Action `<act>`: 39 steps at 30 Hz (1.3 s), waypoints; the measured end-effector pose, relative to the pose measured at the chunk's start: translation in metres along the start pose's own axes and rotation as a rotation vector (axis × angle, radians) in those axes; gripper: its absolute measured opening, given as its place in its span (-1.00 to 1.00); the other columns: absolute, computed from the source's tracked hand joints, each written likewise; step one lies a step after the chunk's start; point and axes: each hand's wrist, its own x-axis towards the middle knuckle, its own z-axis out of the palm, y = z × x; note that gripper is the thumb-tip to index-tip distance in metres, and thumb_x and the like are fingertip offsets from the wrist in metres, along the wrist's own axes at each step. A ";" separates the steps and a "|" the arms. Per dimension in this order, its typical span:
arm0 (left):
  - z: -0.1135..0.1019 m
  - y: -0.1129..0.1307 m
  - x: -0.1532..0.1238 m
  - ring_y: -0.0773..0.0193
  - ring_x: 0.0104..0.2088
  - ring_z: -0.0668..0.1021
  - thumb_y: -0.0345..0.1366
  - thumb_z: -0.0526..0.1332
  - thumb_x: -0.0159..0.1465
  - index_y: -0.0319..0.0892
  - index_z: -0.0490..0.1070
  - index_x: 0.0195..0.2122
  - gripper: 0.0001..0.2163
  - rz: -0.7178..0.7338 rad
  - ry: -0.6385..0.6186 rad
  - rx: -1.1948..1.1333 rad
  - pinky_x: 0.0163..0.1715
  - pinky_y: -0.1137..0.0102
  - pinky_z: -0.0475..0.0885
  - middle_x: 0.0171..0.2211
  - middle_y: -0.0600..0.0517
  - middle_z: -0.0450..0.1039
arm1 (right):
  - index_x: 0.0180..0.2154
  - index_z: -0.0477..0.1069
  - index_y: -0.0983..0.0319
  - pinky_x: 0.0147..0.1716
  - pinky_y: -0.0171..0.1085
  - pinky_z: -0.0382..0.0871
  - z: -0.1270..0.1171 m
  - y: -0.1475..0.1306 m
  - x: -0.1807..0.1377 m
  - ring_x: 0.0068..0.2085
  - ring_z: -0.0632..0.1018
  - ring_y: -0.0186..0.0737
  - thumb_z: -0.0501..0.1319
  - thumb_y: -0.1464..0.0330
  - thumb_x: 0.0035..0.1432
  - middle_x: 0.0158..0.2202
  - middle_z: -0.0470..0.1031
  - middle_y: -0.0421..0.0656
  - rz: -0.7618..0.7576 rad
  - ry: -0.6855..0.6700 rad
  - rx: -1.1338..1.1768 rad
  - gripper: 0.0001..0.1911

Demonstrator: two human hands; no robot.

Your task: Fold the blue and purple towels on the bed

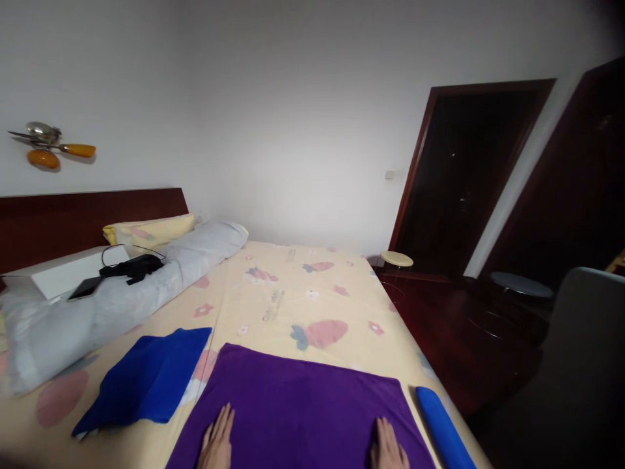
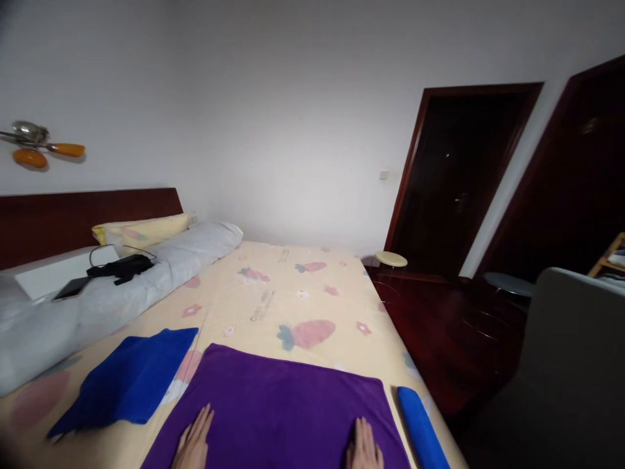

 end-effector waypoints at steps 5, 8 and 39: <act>0.000 0.100 0.016 0.37 0.38 0.02 -0.58 -0.07 -0.05 -0.06 -0.02 0.36 -0.15 0.267 -0.146 -0.251 0.36 0.35 0.00 0.39 0.23 -0.10 | 0.30 0.07 0.15 0.33 -0.01 0.05 -0.017 -0.118 0.002 0.37 0.08 -0.12 -0.13 0.23 0.26 0.38 -0.01 -0.18 -0.426 -0.354 0.275 -0.41; -0.012 0.148 0.031 0.36 0.39 -0.04 -0.54 -0.04 -0.03 -0.09 -0.10 0.38 -0.15 0.344 -0.281 -0.306 0.38 0.29 -0.12 0.41 0.20 -0.17 | 0.33 -0.04 0.13 0.35 0.03 -0.06 -0.032 -0.165 0.011 0.40 0.00 -0.11 -0.06 0.16 0.24 0.40 -0.09 -0.17 -0.544 -0.485 0.334 -0.35; -0.047 0.181 0.097 0.25 0.40 -0.07 -0.26 0.04 0.10 -0.11 -0.11 0.38 -0.23 0.308 -0.456 -0.186 0.35 0.12 -0.09 0.43 0.04 -0.18 | 0.31 0.04 0.11 0.33 0.01 -0.03 -0.048 -0.178 0.091 0.39 0.03 -0.18 0.05 0.32 0.04 0.40 -0.02 -0.15 -0.417 -0.592 0.147 -0.25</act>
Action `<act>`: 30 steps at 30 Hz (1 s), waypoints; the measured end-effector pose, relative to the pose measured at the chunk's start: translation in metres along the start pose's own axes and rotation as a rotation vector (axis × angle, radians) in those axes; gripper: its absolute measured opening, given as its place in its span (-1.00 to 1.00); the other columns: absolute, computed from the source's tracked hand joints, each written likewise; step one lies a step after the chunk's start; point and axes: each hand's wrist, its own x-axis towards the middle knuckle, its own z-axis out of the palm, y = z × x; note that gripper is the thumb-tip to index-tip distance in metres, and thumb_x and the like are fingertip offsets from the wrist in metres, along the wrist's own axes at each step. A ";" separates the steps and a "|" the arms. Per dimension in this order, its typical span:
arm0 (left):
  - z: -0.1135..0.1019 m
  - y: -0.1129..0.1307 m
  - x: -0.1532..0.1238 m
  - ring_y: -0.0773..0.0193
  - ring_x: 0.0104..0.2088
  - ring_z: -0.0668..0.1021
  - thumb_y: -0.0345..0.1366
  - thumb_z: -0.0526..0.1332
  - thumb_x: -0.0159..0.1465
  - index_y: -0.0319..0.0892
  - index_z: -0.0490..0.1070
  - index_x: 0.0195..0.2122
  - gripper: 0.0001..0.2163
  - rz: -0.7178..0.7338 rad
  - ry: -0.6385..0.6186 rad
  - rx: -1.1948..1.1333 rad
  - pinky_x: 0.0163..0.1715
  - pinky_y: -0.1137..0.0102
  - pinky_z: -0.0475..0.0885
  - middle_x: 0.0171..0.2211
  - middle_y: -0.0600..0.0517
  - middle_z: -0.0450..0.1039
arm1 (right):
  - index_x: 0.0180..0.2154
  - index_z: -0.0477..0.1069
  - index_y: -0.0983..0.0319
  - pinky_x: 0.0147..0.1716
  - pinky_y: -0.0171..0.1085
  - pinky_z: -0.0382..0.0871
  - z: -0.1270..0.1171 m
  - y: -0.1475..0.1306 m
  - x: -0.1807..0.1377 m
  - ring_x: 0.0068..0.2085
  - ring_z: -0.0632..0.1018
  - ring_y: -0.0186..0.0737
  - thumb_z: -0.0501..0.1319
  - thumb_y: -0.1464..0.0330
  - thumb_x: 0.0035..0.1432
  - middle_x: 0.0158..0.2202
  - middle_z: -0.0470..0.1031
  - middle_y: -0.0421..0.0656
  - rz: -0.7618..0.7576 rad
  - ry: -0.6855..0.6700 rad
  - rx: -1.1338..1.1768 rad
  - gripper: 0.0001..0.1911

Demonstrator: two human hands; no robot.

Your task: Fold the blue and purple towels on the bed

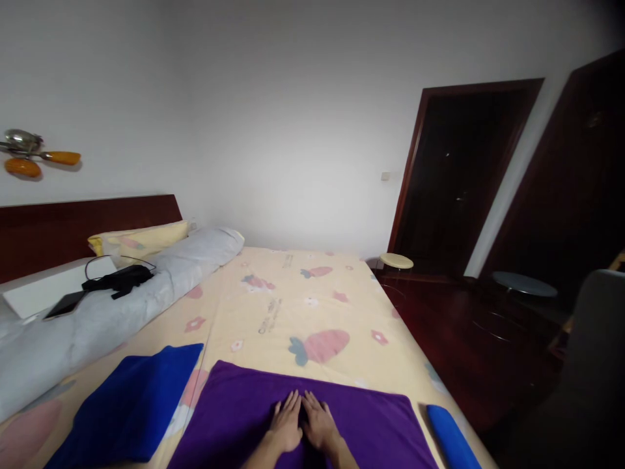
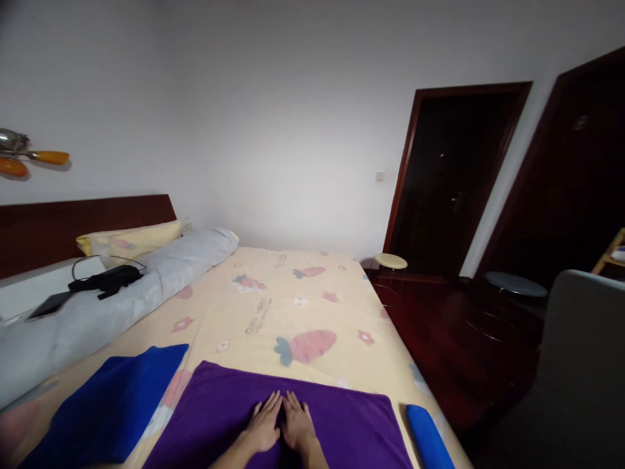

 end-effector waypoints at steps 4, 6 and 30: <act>-0.018 -0.025 0.006 0.20 0.40 -0.09 -0.24 -0.01 0.16 0.03 -0.06 0.37 -0.31 -0.077 0.022 0.011 0.33 -0.01 -0.08 0.43 0.12 -0.20 | 0.30 0.05 0.15 0.30 0.12 0.00 -0.006 0.029 0.003 0.39 0.05 -0.10 0.08 0.41 -0.07 0.40 -0.03 -0.08 0.134 0.028 -0.036 -0.17; -0.034 -0.063 0.004 0.10 0.40 -0.09 -0.19 -0.07 0.23 -0.01 -0.07 0.37 -0.36 -0.176 0.043 0.021 0.29 -0.13 -0.07 0.43 0.04 -0.22 | 0.31 0.04 0.16 0.29 0.16 0.00 -0.015 0.069 -0.012 0.39 0.05 -0.06 0.05 0.39 -0.03 0.41 -0.06 -0.04 0.236 0.069 -0.060 -0.20; -0.037 -0.141 -0.010 0.14 0.40 -0.07 -0.13 -0.15 0.32 -0.05 -0.11 0.38 -0.42 -0.212 0.180 0.070 0.30 -0.08 -0.07 0.43 -0.02 -0.24 | 0.30 0.05 0.11 0.33 0.01 0.04 0.033 0.141 -0.073 0.37 0.07 -0.12 -0.19 -0.03 0.26 0.37 0.02 -0.20 0.201 0.378 -0.037 -0.32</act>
